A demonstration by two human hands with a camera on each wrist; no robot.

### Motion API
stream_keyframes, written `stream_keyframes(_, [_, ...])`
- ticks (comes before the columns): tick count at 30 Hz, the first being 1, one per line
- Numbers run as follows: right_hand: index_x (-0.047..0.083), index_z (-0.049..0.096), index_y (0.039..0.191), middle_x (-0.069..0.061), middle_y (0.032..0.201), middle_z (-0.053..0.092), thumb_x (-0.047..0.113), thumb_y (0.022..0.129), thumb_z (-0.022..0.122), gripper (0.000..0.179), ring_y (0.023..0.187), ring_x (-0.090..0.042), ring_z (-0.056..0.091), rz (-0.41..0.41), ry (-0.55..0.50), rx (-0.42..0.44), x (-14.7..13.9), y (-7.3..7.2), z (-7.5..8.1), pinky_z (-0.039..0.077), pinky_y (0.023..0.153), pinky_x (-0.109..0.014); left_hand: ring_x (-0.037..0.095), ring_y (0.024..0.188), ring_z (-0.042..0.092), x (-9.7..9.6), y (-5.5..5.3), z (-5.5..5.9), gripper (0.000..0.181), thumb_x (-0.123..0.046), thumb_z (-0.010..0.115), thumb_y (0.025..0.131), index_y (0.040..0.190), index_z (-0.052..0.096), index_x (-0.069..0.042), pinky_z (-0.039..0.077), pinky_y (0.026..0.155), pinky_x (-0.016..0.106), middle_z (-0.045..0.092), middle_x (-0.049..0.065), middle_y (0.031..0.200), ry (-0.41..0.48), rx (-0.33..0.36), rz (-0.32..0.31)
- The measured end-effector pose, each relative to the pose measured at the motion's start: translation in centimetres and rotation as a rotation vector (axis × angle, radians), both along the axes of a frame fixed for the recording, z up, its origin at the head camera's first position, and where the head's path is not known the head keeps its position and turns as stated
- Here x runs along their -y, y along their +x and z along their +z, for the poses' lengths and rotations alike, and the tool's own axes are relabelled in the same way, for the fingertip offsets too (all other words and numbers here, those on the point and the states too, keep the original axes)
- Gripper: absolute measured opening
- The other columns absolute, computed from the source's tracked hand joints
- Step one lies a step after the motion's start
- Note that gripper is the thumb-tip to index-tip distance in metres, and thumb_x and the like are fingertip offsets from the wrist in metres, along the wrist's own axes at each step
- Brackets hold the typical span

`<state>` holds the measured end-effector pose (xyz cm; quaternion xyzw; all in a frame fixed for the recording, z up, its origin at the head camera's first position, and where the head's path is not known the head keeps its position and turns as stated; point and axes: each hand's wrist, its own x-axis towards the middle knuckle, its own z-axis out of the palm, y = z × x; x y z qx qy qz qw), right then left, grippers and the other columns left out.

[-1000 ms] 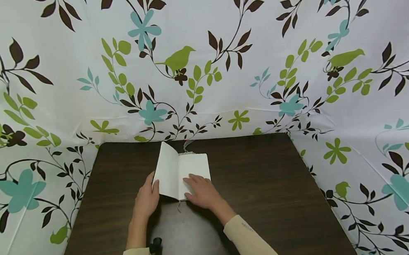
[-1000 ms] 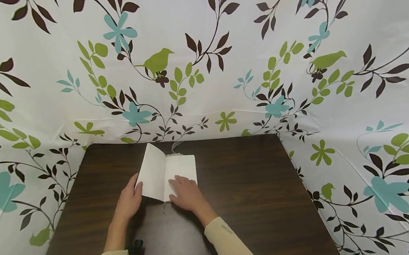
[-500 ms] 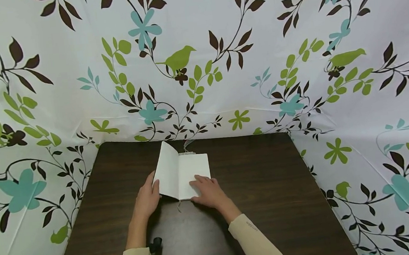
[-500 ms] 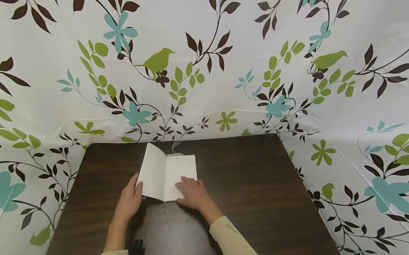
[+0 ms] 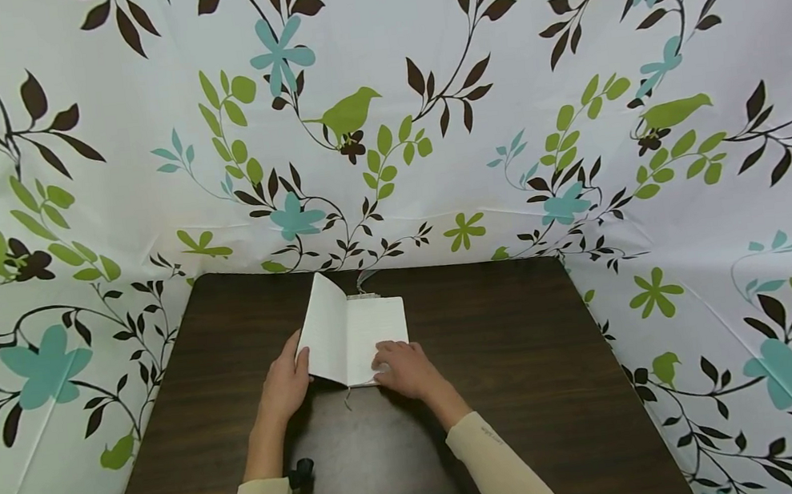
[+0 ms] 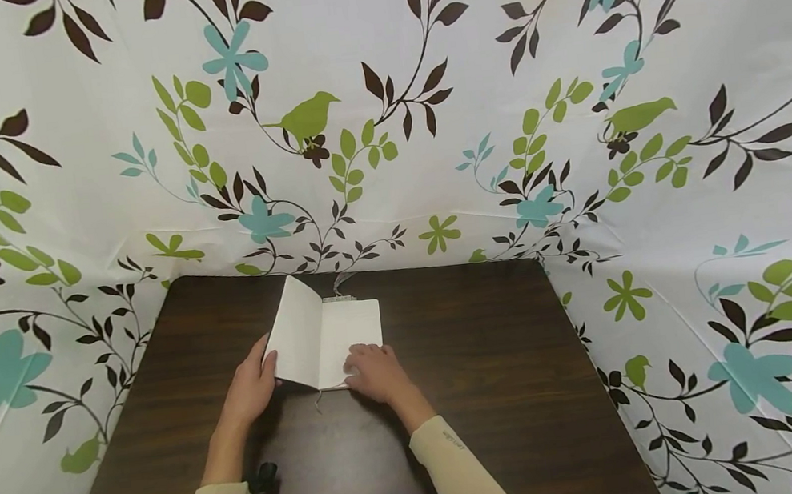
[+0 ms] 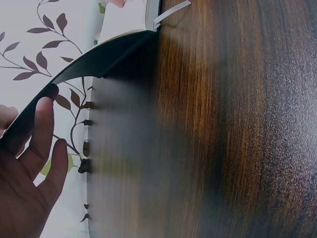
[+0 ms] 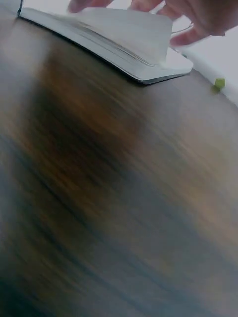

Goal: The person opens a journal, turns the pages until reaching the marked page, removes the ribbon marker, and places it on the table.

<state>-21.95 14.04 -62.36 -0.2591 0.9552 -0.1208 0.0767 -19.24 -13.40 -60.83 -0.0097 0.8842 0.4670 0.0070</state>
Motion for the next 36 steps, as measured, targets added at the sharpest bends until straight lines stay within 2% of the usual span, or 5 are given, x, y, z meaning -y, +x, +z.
stream_keyframes(6, [0.028,0.073,0.099,0.012,0.121,0.073,0.030,0.108,0.066,0.012,0.113,-0.013,0.069,0.142,0.180,-0.274,0.2,0.1,-0.6,0.049,0.108,-0.044,0.016,0.080,0.070,0.0,-0.2,-0.1,0.053,-0.029,0.043,0.118,0.167,0.035,-0.009,0.054,0.085,0.051,0.076,0.016,0.111,-0.005,0.001,0.002])
stream_keyframes(13, [0.025,0.066,0.102,0.009,0.121,0.070,0.024,0.105,0.070,0.005,0.110,-0.015,0.068,0.140,0.122,-0.389,-0.3,0.6,-1.4,0.051,0.105,-0.044,0.017,0.081,0.070,-0.3,-0.3,-0.1,0.053,-0.030,0.044,0.118,0.167,0.036,-0.011,0.053,0.080,0.045,0.075,0.017,0.113,-0.003,0.012,0.001])
stream_keyframes(19, [0.025,0.066,0.128,-0.003,0.153,0.058,0.028,0.096,0.080,0.035,0.136,-0.025,0.059,-0.029,0.037,-0.395,-0.5,0.6,-1.7,0.049,0.107,-0.051,0.028,0.091,0.073,-0.3,-0.3,0.0,0.053,-0.030,0.044,0.117,0.166,0.037,-0.011,0.054,0.086,0.053,0.074,0.021,0.123,-0.009,0.003,0.005])
stream_keyframes(24, [0.021,0.054,0.149,-0.014,0.168,0.040,0.027,0.085,0.094,0.076,0.141,-0.037,0.054,-0.236,-0.134,-0.442,-0.1,-0.1,-1.2,0.052,0.102,-0.057,0.047,0.135,0.061,-0.1,-0.4,0.0,0.056,-0.034,0.041,0.118,0.168,0.034,-0.009,0.045,0.110,0.068,0.058,0.025,0.155,-0.006,0.006,-0.001])
stream_keyframes(36, [0.015,0.037,0.167,-0.009,0.162,0.054,0.037,0.102,0.075,0.079,0.146,-0.031,0.055,-0.345,-0.408,-0.128,3.5,0.6,-0.6,0.043,0.115,-0.058,0.045,0.139,0.058,-0.1,-0.2,-0.7,0.053,-0.039,0.036,0.119,0.163,0.037,-0.011,0.045,0.110,0.067,0.060,0.023,0.153,0.055,0.024,-0.029])
